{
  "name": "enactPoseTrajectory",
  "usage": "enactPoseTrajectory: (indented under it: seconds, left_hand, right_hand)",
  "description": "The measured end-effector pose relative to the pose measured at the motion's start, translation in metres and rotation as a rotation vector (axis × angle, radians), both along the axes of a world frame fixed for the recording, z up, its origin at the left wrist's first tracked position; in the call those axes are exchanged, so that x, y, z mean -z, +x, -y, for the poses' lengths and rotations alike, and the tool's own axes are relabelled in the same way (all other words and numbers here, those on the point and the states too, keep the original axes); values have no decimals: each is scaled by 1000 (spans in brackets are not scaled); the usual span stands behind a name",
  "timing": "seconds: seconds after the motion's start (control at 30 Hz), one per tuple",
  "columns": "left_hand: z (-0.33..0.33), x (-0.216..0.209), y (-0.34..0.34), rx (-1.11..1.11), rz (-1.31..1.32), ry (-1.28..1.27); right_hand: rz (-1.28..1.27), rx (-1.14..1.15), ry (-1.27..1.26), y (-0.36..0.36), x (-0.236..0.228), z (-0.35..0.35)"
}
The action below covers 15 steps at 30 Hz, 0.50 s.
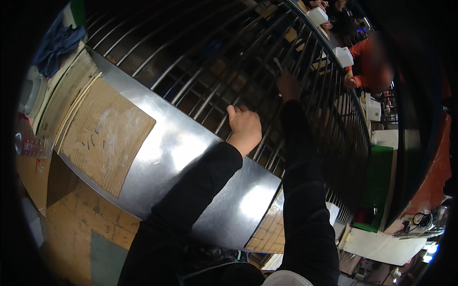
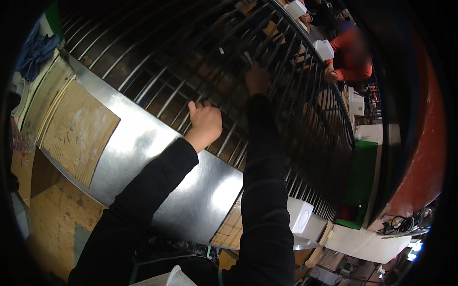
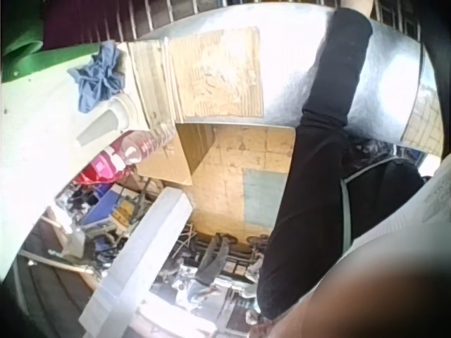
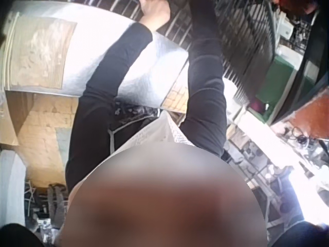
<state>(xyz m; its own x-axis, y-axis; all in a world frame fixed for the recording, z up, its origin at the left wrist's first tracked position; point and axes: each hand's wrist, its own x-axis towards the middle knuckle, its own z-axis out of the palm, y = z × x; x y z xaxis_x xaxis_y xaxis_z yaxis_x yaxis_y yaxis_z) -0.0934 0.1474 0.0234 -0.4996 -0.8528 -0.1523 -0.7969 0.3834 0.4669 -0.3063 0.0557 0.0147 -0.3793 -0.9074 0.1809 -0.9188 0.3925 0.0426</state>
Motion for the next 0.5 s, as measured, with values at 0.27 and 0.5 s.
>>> enactPoseTrajectory:
  seconds: [0.27,0.5]
  left_hand:
    - [12,-6,7,103,4,78]
    - [33,-9,12,-322,-449,-322]
  right_hand:
    - [236,-82,60,33,-13,-109]
    - [424,-112,165,68,-43,-224]
